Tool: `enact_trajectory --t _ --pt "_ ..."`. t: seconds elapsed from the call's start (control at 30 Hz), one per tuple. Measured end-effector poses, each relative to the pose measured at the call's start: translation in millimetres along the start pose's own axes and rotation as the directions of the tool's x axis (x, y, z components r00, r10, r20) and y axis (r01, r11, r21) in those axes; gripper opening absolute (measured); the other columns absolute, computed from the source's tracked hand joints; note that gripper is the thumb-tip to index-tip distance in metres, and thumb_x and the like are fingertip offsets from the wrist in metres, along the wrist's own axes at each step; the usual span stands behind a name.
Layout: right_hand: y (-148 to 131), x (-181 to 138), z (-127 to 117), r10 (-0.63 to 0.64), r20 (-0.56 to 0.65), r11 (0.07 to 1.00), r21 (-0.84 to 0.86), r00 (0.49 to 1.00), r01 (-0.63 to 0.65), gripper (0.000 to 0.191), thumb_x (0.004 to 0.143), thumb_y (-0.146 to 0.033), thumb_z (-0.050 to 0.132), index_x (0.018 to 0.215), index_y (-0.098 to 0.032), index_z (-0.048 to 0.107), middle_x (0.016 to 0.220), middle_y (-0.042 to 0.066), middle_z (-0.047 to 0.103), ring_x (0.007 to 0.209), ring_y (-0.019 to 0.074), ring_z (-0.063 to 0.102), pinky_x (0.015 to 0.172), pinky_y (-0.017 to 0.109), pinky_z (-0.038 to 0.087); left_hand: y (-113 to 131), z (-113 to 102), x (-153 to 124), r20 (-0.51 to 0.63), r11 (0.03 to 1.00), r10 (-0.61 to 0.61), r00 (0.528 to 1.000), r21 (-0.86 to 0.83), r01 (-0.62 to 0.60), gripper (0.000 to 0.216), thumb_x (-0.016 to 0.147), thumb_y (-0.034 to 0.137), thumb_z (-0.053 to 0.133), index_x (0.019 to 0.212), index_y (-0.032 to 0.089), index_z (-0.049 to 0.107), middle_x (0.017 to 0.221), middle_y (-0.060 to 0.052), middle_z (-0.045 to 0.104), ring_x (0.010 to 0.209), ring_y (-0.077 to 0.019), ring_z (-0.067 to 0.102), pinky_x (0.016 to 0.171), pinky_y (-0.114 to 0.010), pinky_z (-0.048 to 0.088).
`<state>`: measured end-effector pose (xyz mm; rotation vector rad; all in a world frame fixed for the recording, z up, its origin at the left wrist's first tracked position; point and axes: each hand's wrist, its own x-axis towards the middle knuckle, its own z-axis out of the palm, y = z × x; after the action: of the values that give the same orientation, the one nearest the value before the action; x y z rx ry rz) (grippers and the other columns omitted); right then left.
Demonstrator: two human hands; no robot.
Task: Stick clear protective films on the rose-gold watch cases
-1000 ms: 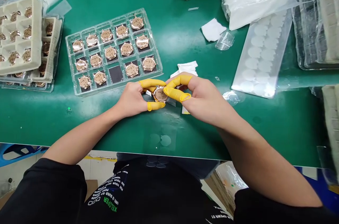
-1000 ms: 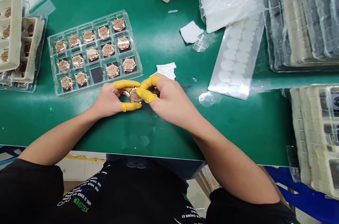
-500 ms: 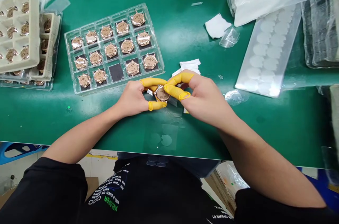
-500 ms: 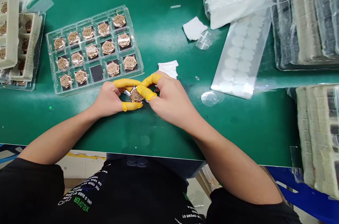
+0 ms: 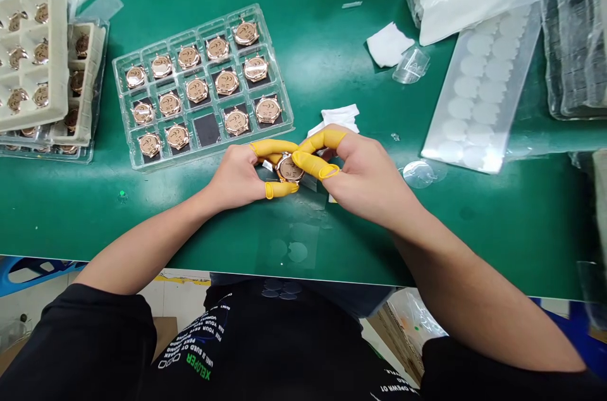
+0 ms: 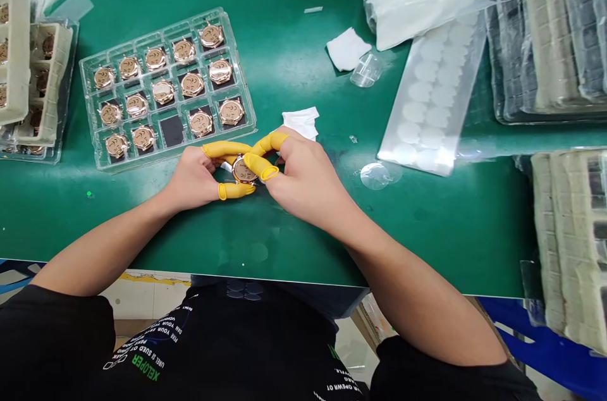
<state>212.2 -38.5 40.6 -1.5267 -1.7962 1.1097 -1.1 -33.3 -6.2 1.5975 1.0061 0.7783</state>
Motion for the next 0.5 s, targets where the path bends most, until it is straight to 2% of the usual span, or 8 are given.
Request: enact_trajectory --t 0.33,0.5 --pt "2.0 0.3 1.4 -0.034 -0.018 0.999 0.011 0.999 0.035 0.007 0.087 -0.030 0.069 0.087 -0.025 0.075 0.094 0.005 0.075 0.079 0.0214 0.064 0.070 0.037 0.051 1.1 0.3 0.1 0.002 1.000 -0.023 1.000 0.005 0.023 0.058 0.070 0.031 0.092 0.125 0.019 0.079 0.108 -0.006 0.083 0.092 -0.0213 0.078 0.085 -0.031 0.063" --pt "4.0 -0.4 1.6 -0.051 -0.030 0.999 -0.012 0.998 0.051 0.012 0.089 -0.037 0.071 0.087 -0.026 0.074 0.095 0.006 0.076 0.080 0.0227 0.065 0.073 0.039 0.053 3.2 0.2 0.3 0.015 1.000 -0.025 1.000 0.015 0.025 0.056 0.070 0.031 0.091 0.124 0.019 0.079 0.108 -0.005 0.084 0.091 -0.0204 0.078 0.085 -0.031 0.063"
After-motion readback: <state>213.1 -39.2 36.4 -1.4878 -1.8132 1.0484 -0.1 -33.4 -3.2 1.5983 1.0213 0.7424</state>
